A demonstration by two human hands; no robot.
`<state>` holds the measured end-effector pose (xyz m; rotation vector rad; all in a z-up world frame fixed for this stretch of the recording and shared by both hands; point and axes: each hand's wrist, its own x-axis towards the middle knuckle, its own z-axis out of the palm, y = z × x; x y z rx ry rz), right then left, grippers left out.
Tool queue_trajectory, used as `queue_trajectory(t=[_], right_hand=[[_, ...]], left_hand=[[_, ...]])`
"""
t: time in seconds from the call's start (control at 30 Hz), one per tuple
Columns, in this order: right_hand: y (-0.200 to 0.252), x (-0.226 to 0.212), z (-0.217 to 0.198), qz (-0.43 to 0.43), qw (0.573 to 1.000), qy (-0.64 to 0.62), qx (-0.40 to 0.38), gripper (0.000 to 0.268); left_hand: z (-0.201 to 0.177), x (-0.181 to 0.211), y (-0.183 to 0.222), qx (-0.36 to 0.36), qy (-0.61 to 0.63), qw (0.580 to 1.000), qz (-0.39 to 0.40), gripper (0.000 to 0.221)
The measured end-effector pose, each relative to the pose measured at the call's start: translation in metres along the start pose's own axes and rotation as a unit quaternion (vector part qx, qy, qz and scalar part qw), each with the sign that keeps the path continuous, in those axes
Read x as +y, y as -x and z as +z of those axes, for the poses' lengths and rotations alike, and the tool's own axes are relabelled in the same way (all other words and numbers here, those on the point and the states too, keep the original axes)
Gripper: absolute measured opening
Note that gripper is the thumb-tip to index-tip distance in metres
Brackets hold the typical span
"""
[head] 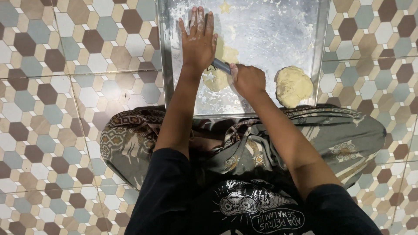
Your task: Cutting star-shaped cookies from dough using a metal cutter and a ruler on a floured tray while sitting on the floor.
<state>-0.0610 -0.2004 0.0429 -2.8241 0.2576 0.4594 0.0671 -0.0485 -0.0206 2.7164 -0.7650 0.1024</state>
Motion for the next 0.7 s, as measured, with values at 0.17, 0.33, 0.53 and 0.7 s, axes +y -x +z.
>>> queue_trajectory(t=[0.17,0.33,0.53,0.7], right_hand=[[0.008,0.003,0.016,-0.061,0.991,0.033,0.112,0.043],[0.016,0.005,0.029,-0.086,0.983,0.045,0.158,0.039],[0.020,0.006,0.034,-0.109,0.972,0.056,0.199,0.041],[0.019,0.001,0.023,-0.078,0.985,0.015,0.156,0.038]], left_hand=[[0.002,-0.005,0.023,0.054,-0.005,0.998,-0.014,0.060],[-0.007,-0.003,0.042,0.031,-0.026,0.999,-0.033,0.063],[-0.004,-0.004,0.053,0.039,-0.048,0.997,-0.043,0.062],[0.002,-0.007,0.043,0.048,-0.026,0.998,-0.026,0.059]])
